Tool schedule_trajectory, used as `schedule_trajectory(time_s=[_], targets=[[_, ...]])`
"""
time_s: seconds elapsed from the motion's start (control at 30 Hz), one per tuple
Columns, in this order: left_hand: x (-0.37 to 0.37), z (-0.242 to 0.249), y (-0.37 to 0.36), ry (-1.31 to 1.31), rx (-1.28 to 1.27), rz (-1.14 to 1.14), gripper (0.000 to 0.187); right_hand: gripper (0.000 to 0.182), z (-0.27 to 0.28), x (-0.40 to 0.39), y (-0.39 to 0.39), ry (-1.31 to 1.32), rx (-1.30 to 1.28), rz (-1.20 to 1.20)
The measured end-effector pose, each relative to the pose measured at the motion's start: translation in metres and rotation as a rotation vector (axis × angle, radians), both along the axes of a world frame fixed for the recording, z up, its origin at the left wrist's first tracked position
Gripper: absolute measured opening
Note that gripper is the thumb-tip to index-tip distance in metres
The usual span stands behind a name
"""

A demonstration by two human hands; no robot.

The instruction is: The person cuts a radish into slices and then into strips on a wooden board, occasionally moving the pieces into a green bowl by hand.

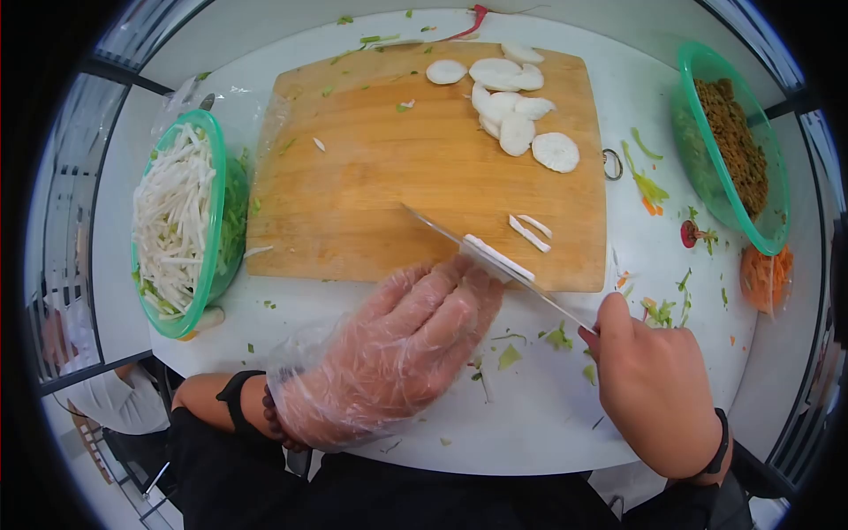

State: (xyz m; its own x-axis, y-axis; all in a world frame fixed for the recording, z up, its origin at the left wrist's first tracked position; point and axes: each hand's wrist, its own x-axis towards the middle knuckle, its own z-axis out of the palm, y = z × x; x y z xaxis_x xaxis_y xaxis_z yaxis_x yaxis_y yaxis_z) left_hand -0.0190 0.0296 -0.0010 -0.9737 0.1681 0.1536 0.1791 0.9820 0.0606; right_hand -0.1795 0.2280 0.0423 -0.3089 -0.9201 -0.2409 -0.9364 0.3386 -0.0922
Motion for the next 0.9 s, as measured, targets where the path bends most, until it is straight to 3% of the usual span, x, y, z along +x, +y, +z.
schedule_trajectory(time_s=[0.07, 0.27, 0.4, 0.5, 0.9], targets=[[-0.001, 0.0, -0.002, 0.012, 0.008, -0.004, 0.052, 0.018, -0.001, 0.0, -0.002, -0.023, 0.021, -0.005], [0.001, 0.002, 0.003, -0.04, -0.037, 0.026, 0.053, 0.019, -0.011, 0.004, -0.014, 0.031, -0.039, -0.044], [0.002, 0.001, 0.0, -0.005, 0.079, 0.016, 0.059, 0.02, -0.007, -0.002, -0.008, 0.033, -0.089, -0.107], [0.002, 0.0, 0.002, 0.009, 0.084, 0.043, 0.057, 0.021, 0.0, 0.003, -0.007, -0.079, -0.102, -0.141], [0.002, -0.003, -0.003, 0.027, 0.113, 0.028, 0.055, 0.023, 0.005, -0.001, -0.004, -0.112, 0.08, -0.073]])
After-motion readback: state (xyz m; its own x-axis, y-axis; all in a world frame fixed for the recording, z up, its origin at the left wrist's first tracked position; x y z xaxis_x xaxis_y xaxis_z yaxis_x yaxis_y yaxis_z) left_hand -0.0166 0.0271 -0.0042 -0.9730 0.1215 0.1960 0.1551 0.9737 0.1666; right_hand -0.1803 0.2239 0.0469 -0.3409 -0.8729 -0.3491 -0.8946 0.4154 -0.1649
